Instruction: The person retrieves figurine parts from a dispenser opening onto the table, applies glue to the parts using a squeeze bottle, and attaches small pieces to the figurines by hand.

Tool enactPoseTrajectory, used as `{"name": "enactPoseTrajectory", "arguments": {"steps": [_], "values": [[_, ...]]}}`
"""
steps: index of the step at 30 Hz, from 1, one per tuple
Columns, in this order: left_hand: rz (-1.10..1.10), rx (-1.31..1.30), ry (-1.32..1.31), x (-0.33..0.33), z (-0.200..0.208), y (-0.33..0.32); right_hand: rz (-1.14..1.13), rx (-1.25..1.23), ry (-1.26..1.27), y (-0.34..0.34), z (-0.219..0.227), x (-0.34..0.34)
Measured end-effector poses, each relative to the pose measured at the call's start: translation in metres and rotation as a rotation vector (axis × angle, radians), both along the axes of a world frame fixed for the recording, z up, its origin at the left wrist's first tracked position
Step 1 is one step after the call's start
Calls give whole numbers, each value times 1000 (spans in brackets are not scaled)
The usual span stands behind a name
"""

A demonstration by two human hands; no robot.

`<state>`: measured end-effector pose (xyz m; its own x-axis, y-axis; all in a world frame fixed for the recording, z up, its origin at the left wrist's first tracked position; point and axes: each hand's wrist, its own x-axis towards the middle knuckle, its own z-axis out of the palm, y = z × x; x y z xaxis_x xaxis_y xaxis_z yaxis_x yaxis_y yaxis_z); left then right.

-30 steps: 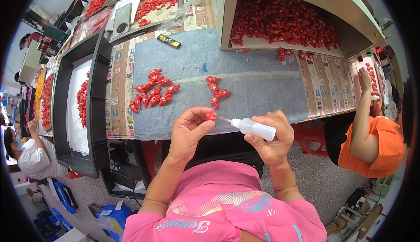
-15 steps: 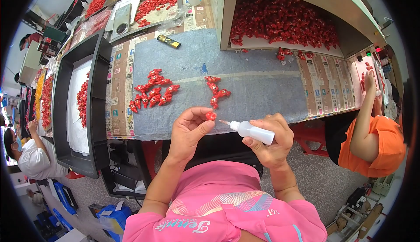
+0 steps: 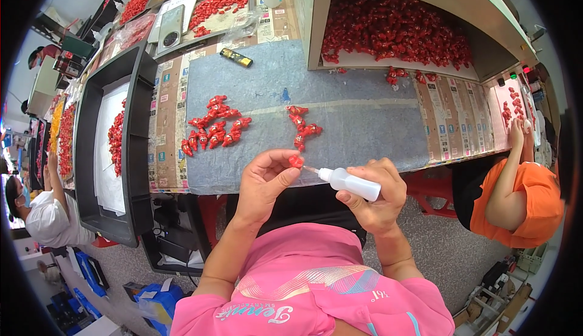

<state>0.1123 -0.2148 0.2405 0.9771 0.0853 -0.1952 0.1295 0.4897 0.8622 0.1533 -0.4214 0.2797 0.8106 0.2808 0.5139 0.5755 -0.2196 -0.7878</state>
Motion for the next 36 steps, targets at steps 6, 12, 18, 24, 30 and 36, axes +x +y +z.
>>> {"name": "enactPoseTrajectory", "arguments": {"steps": [6,12,18,24,30,36], "values": [[-11,-1,-7,1,-1,0,-12,12,-1,0,-4,1],[-12,-12,18,2,2,0,-18,7,-4,-1,-2,2],[2,-22,21,2,2,3,-97,48,-28,-1,-4,7],[-31,-114,55,-1,4,7,-135,222,299,13,-19,24],[-38,-154,25,-8,6,11,-168,12,181,20,-38,55],[-12,-173,22,-9,7,14,-25,105,307,11,-35,59]]}}
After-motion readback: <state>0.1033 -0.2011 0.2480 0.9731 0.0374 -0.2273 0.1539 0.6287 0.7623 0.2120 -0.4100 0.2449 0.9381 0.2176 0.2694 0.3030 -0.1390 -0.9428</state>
